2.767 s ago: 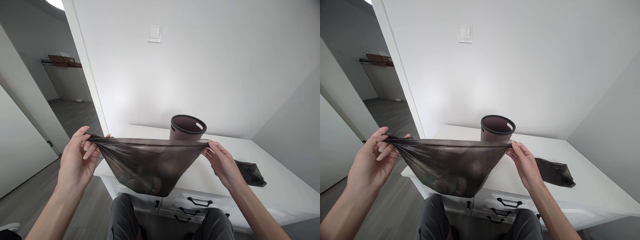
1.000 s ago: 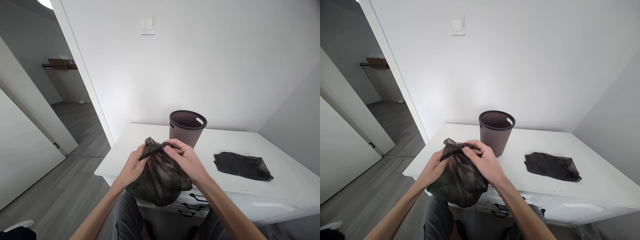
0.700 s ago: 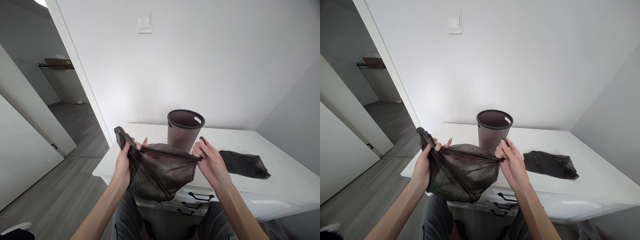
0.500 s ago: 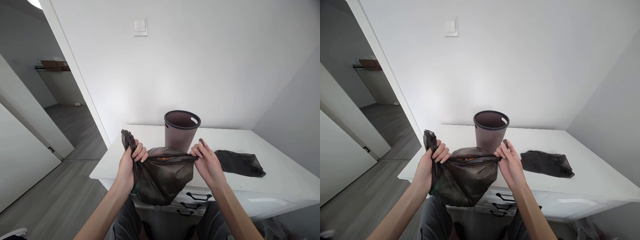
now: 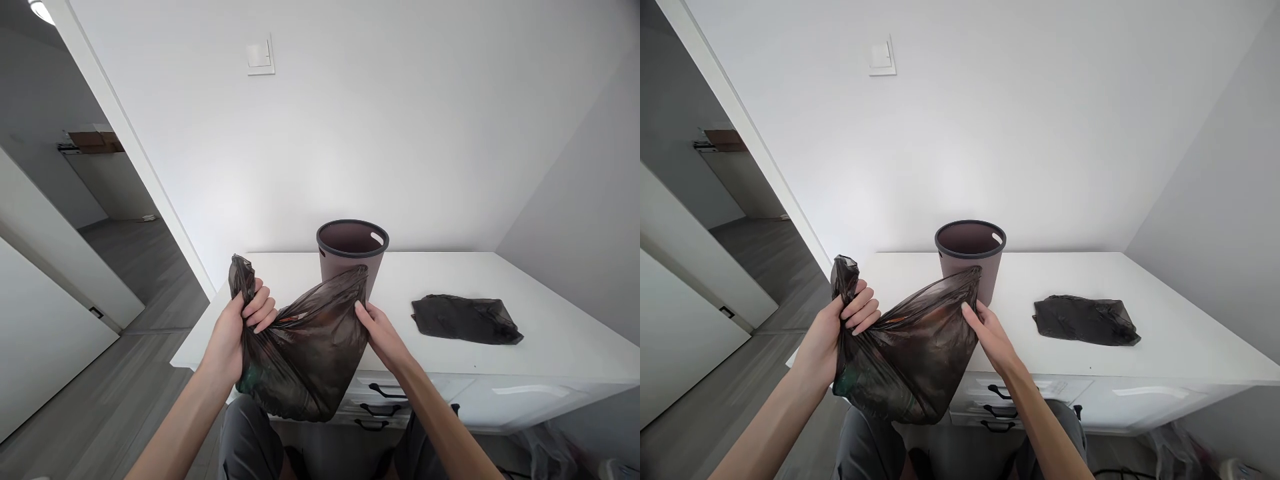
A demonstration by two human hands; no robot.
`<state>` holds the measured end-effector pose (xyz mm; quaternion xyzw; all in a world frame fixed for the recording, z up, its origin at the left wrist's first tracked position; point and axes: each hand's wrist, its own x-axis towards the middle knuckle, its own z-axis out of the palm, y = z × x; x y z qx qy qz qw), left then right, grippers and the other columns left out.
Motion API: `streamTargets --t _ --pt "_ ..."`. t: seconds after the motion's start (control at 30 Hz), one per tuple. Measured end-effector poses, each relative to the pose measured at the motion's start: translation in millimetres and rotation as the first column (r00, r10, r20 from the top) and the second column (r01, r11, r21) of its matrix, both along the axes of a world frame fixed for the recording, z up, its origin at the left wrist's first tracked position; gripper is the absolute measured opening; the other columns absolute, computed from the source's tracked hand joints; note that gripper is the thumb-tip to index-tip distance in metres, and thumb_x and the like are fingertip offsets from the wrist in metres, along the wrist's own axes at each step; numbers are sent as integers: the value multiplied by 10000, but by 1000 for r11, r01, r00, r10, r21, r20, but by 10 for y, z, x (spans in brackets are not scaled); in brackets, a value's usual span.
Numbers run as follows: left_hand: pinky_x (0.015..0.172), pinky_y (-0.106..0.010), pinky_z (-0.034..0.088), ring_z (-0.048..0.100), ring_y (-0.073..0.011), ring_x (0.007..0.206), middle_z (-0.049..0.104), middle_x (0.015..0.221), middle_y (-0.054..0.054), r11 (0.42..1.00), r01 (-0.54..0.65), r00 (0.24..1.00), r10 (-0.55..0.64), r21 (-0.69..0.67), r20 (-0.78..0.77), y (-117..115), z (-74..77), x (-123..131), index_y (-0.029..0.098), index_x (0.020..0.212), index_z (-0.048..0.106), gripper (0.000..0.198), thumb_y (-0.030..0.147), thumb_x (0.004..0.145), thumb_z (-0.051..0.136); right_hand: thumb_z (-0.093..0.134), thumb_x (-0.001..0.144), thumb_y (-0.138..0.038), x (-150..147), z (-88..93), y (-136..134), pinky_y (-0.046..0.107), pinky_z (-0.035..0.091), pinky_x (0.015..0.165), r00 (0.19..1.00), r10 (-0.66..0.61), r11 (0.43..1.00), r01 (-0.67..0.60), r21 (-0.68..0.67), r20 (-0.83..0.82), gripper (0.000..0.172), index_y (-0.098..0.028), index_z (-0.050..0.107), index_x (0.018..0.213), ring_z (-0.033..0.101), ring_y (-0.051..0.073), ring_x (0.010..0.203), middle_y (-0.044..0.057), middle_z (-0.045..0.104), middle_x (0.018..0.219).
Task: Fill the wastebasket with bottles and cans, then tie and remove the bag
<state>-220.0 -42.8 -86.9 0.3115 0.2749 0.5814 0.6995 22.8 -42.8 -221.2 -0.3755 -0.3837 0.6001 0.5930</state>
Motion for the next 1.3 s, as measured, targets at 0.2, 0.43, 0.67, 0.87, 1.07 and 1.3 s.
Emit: streamTargets --t 0.2,0.43,0.67,0.87,1.07,1.3 --pt "414 -152 285 180 -56 482 174 630 88 1000 12 995 -12 -5 -94 -64 13 -112 158 769 524 225 153 991 563 748 860 -655 -330 350 153 429 550 1054 990 138 989 -139 -43 -15 563 -204 763 1198 705 278 1154 90 782 1153" --pt "473 -189 336 187 -81 531 276 634 65 995 57 924 -22 80 -381 -114 -82 -210 191 693 438 405 374 1005 621 703 893 -667 -448 485 52 409 490 1095 960 107 987 -71 145 -258 427 -239 699 889 664 249 1187 39 718 883" --pt "529 -251 350 295 -113 541 324 617 50 980 125 793 -6 153 -610 -98 -300 -121 225 662 398 507 569 991 572 659 912 -695 -573 475 35 245 395 487 959 178 976 -143 166 -219 482 -249 522 791 200 104 507 -101 218 607" --pt "792 -356 501 628 -239 822 670 844 -31 928 85 547 261 363 -795 -169 -477 -22 222 978 612 228 447 979 574 514 995 -656 -787 536 31 257 258 525 938 143 974 -190 125 316 478 -234 494 770 317 119 573 -54 384 645" --pt "887 -407 543 697 -301 1008 745 1103 -82 929 99 476 269 355 -837 -202 -488 25 215 1206 639 468 383 799 797 474 1002 -281 -868 601 -74 322 391 714 706 -41 899 -283 335 707 165 -242 541 856 541 202 760 21 642 846" --pt "845 -358 516 665 -275 930 735 870 -53 944 -45 615 284 326 -736 -60 -567 -28 199 839 680 197 394 864 699 569 1002 -542 -746 574 -101 265 293 588 902 380 898 -413 153 205 351 -236 502 845 330 126 654 -48 367 748"
